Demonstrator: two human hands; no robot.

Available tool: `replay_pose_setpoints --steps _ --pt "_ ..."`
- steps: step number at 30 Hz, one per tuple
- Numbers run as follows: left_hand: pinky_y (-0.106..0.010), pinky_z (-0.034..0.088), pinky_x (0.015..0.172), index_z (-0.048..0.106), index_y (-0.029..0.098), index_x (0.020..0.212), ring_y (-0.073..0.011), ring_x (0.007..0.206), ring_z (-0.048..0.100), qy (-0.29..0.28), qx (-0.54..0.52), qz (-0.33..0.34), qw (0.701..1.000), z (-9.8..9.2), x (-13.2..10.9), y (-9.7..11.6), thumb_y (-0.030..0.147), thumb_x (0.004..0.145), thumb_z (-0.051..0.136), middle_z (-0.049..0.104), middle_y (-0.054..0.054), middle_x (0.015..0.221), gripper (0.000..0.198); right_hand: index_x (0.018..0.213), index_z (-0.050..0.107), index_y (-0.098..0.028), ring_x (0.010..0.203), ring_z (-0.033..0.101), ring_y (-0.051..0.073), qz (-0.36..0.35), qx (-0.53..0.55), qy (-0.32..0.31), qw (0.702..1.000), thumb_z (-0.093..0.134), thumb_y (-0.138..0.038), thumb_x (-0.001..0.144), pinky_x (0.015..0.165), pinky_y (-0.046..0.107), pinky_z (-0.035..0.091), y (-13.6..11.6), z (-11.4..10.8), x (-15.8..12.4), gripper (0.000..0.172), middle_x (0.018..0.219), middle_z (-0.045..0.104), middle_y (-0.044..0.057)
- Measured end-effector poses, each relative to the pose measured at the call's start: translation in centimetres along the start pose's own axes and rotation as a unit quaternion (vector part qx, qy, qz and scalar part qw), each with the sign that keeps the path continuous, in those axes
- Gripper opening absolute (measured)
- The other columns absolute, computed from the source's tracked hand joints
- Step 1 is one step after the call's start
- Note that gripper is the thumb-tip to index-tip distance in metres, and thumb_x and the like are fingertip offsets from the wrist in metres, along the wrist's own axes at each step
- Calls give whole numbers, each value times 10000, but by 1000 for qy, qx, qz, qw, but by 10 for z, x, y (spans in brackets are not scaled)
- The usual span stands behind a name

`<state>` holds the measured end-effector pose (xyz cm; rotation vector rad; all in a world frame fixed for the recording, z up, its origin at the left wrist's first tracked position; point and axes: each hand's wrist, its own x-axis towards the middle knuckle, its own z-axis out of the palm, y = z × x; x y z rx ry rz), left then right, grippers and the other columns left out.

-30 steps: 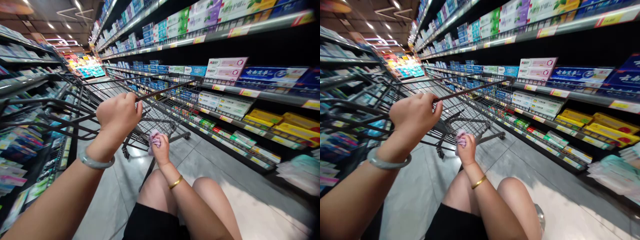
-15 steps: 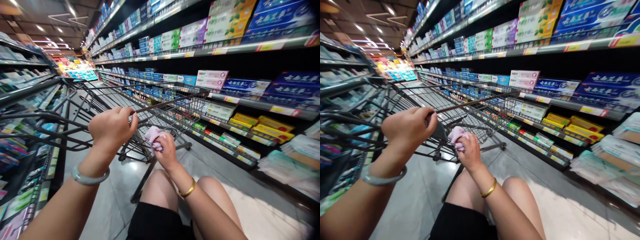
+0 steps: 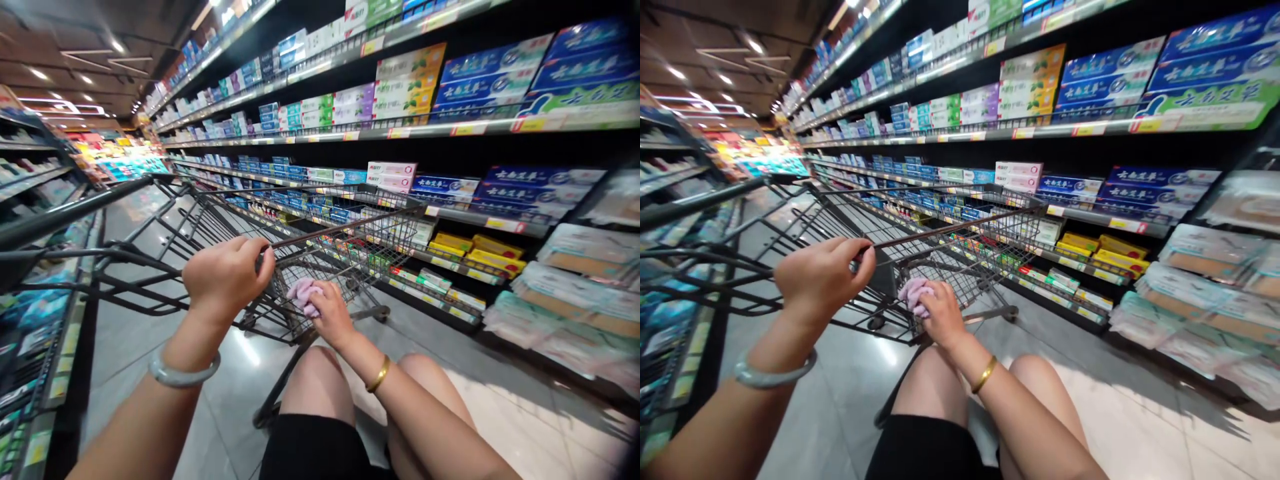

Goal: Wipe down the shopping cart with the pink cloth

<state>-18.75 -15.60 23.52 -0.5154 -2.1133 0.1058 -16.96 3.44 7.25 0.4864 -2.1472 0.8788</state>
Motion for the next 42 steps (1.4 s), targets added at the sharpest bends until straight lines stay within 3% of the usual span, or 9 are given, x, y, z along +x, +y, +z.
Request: replay_pose_setpoints --steps 2,7,13,19,24,30,36,40,42 --pt "-367 240 567 737 261 1019 -243 751 667 2 -11 6 1000 0 1 1 424 953 501 757 -49 877 294 947 712 -249 1088 559 243 14 -8 33 999 632 -47 736 958 396 482 12 -9 3 303 1175 628 71" --pt "-360 234 559 752 262 1014 -249 760 679 15 -37 9 999 3 5 7 421 948 507 759 -47 857 300 1005 669 -221 1141 528 277 72 -53 241 967 577 -72 744 1016 472 460 14 -35 29 314 1164 571 108" --pt "-353 264 558 753 249 965 -239 730 684 39 -65 39 996 8 10 9 410 941 520 763 -39 837 285 1042 705 -262 1119 558 249 -83 -75 95 989 571 -62 784 982 400 487 -1 -53 22 354 1179 621 84" --pt "-351 289 555 759 260 918 -228 716 684 45 -90 42 994 13 19 12 405 928 534 767 -23 828 267 1048 664 -222 1125 551 272 88 -109 312 940 552 -90 758 994 480 492 26 -102 19 338 1162 570 106" --pt "-355 343 609 761 247 862 -229 722 682 52 -116 21 992 24 29 18 414 927 539 767 -32 809 285 1068 692 -268 1095 581 260 -28 -135 156 978 556 -43 750 944 405 500 19 -106 19 413 1175 624 93" --pt "-359 321 651 729 233 770 -212 687 646 62 -142 10 988 32 36 30 412 934 547 713 -27 701 304 993 678 -221 1090 554 279 88 -152 313 933 586 -111 767 960 479 484 30 -124 19 268 1141 569 104" --pt "-377 320 714 617 229 660 -197 685 608 90 -126 -28 987 38 37 51 382 972 505 635 -14 627 366 1010 706 -280 1095 568 253 -42 -163 180 969 607 -74 777 965 437 477 16 -134 23 327 1145 613 61" --pt "-389 336 758 577 239 651 -204 701 588 113 -128 -50 984 43 36 62 362 968 505 635 -12 633 348 1027 699 -276 1124 560 280 8 -185 312 932 654 -118 789 977 485 477 6 -147 39 290 1173 590 81" --pt "-394 331 747 545 241 631 -207 689 569 120 -130 -59 982 44 36 66 351 966 501 623 -14 620 356 1043 696 -294 1143 562 276 -13 -184 291 939 635 -115 815 1003 498 474 -9 -137 52 296 1185 599 76"
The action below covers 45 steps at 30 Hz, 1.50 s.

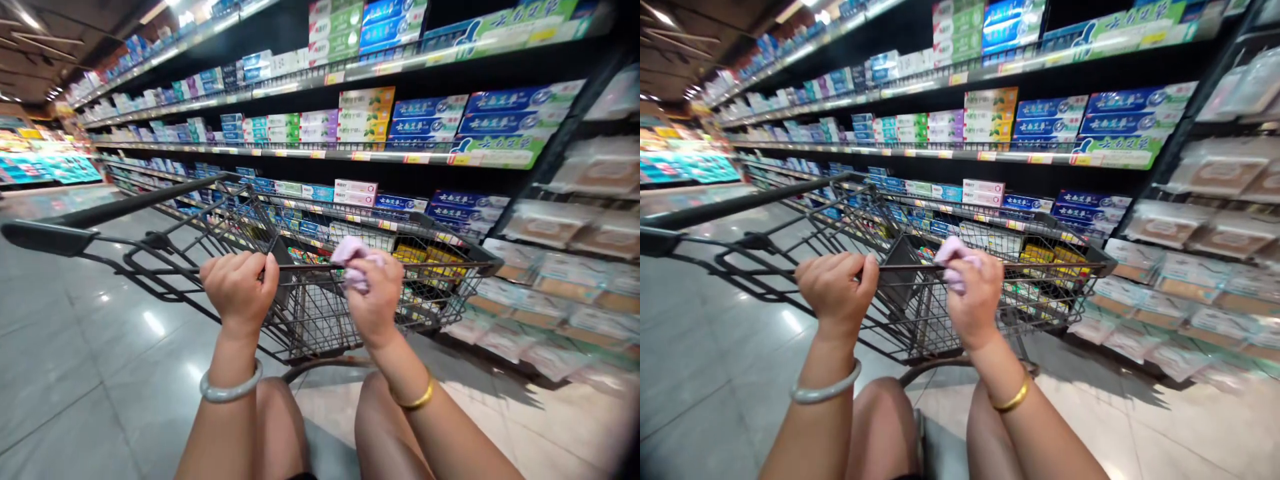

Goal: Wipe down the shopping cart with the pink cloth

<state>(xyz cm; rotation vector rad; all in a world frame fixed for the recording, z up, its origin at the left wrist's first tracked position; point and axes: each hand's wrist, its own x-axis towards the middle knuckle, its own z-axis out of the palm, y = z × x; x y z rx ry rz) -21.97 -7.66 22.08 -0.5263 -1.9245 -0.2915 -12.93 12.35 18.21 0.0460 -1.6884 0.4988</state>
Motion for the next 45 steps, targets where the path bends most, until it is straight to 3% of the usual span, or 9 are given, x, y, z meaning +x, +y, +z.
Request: replay_pose_setpoints --steps 5,10,13,19,25,30,33,38,45 --pt "-408 312 728 527 252 657 -226 706 533 0 -4 25 1000 3 0 5 366 955 515 614 -35 637 319 1143 671 -297 1142 576 259 -144 65 -172 972 629 -158 863 980 453 521 -37 19 8 315 1257 638 71" --pt "-411 348 772 536 258 689 -223 726 526 25 -24 13 999 8 -4 13 331 962 540 614 -16 652 283 1049 688 -285 1103 592 279 -17 -26 -57 998 652 -122 811 933 485 525 -5 -14 25 290 1168 617 78" --pt "-421 378 786 566 261 718 -231 748 549 57 -49 -6 997 12 -7 18 316 945 565 653 -21 684 234 1031 692 -290 1064 595 281 -81 -56 -122 988 638 -116 790 903 480 526 -3 -23 43 302 1135 637 76" --pt "-434 413 802 599 260 746 -230 757 593 94 -103 -7 990 14 -9 21 252 903 608 687 -22 708 156 922 712 -277 752 632 171 -194 -42 -430 881 644 -143 771 615 280 476 15 -2 106 214 832 685 9" --pt "-411 393 794 615 237 762 -209 727 577 152 -146 23 977 18 -8 19 192 812 704 688 -10 701 112 996 695 -209 646 621 118 102 82 -671 730 581 -190 807 557 217 443 23 62 145 222 791 697 -34" --pt "-410 387 758 633 207 757 -218 700 571 155 -164 22 974 18 -6 19 147 776 718 674 -32 666 105 1117 616 -212 1108 559 192 -22 201 -509 837 606 -110 759 983 304 469 -34 150 130 372 1095 636 10" --pt "-411 389 747 639 203 753 -220 685 569 144 -178 9 973 17 -6 20 138 771 710 669 -32 644 99 1123 574 -214 1142 519 209 -18 208 -477 854 621 -142 766 1033 343 447 -33 187 97 367 1134 576 40" --pt "-405 410 755 645 200 755 -202 663 580 167 -195 8 966 21 -6 20 152 747 702 680 -16 635 75 890 528 -215 869 510 172 38 140 -615 775 682 -127 661 821 299 474 -8 200 63 291 906 515 -10" --pt "-373 409 729 640 222 731 -171 642 564 194 -200 -31 960 26 -4 24 170 741 655 648 22 593 55 978 508 -232 1024 513 185 18 238 -456 857 602 -109 722 992 340 450 -25 210 86 299 1015 509 1"
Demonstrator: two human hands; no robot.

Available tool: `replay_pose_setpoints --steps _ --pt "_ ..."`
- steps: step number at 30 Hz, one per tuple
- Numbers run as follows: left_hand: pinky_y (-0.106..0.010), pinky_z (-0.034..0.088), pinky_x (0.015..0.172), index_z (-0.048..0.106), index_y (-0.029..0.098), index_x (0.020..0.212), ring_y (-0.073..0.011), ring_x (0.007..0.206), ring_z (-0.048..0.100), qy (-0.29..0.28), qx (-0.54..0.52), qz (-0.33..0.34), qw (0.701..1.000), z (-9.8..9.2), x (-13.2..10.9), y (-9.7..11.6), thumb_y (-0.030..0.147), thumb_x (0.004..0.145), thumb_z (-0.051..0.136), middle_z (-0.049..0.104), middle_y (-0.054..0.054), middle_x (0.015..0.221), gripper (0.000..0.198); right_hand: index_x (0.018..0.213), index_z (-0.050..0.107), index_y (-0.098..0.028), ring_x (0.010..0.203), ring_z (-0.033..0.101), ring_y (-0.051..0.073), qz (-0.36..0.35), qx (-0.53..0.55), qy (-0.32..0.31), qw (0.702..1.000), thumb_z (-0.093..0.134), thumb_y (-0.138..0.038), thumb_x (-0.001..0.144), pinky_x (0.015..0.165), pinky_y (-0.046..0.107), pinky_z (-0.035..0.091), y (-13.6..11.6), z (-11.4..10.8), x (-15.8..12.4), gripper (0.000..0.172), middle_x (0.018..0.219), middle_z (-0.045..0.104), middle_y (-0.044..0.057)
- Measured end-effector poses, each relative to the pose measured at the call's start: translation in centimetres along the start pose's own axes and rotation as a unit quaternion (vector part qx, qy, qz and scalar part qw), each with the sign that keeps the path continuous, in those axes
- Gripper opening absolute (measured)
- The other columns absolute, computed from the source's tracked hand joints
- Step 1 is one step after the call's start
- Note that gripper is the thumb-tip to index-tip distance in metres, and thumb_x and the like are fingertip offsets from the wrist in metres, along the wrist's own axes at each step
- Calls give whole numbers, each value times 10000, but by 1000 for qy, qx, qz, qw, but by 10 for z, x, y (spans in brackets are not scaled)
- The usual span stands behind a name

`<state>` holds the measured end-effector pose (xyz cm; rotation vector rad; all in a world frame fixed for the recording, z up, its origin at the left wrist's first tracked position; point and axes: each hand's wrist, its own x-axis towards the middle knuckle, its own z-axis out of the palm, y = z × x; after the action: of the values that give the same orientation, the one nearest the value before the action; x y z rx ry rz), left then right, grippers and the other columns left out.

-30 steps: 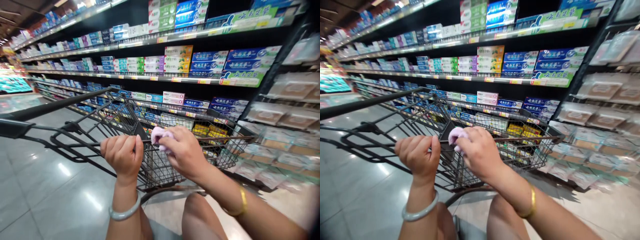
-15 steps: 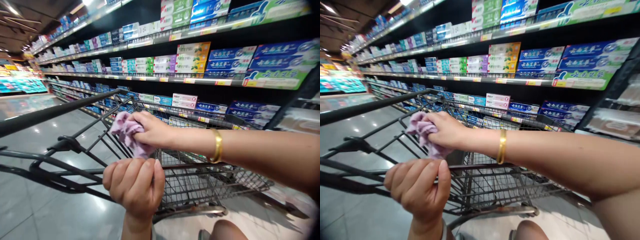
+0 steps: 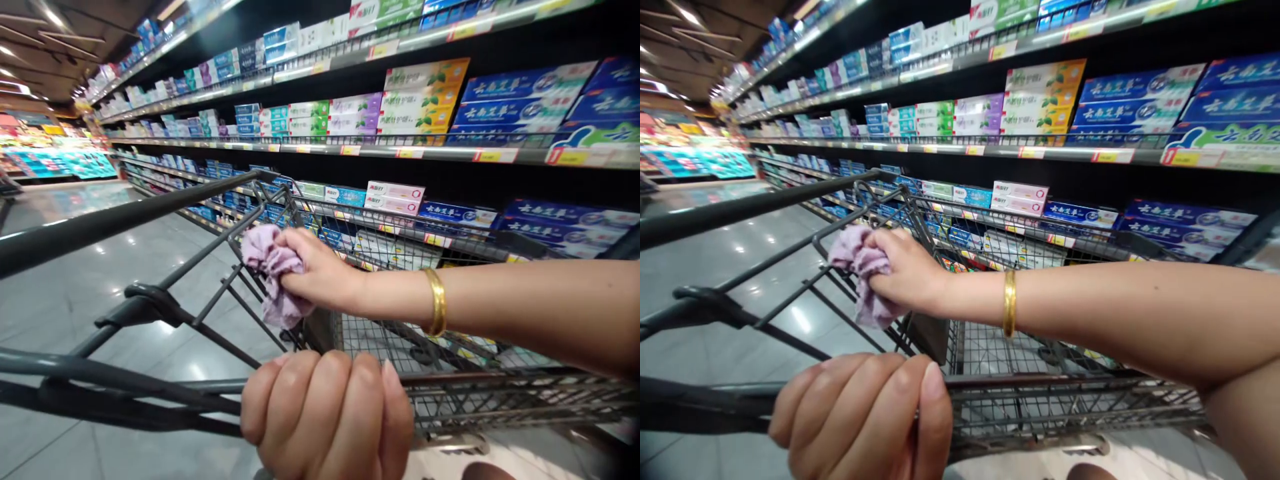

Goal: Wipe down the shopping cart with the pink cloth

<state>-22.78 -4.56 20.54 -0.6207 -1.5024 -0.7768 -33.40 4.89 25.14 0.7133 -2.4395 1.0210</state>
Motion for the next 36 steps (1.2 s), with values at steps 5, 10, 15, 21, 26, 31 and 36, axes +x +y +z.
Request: replay_pose_setpoints --steps 5,10,15,21,26,31,36 --pt "-379 407 743 643 215 715 -172 644 564 8 0 -4 1000 0 1 1 171 763 643 652 14 587 65 946 529 -205 1022 537 227 47 -16 -85 995 642 -137 692 965 390 485 28 16 -18 287 1033 537 43" --pt "-374 403 708 642 212 699 -171 619 559 3 -2 -2 1000 2 0 0 166 749 651 647 13 575 68 1019 544 -219 989 594 194 79 71 49 993 594 -160 755 971 373 500 25 -1 30 275 1003 604 2" --pt "-361 399 698 647 215 711 -165 622 568 3 0 11 1000 -1 0 -1 157 733 663 653 18 587 63 1109 543 -214 1102 595 225 146 34 57 987 669 -180 728 1034 388 493 40 12 23 402 1136 626 47" --pt "-351 388 689 628 216 707 -166 618 559 -26 8 6 1000 -3 3 -2 162 722 677 646 21 582 74 1075 570 -225 990 667 213 236 123 32 963 657 -151 712 958 381 554 52 16 5 381 1014 685 11" --pt "-339 374 660 630 213 711 -158 597 543 -35 5 19 999 -3 5 -3 149 705 690 639 26 585 88 1163 555 -222 1114 640 202 137 130 89 978 669 -168 741 1055 372 508 42 12 39 441 1164 680 26" --pt "-342 380 673 634 215 713 -158 604 552 -34 6 6 999 -6 5 -1 151 734 686 637 26 590 85 1166 547 -207 1123 645 239 248 93 16 964 696 -159 727 1041 408 514 60 25 2 466 1182 674 71" --pt "-343 368 662 620 213 691 -158 603 547 -31 3 8 999 -4 5 -2 144 718 692 631 23 580 104 1079 566 -220 1012 672 194 201 148 48 967 662 -163 754 935 340 556 56 7 34 343 1053 691 13"
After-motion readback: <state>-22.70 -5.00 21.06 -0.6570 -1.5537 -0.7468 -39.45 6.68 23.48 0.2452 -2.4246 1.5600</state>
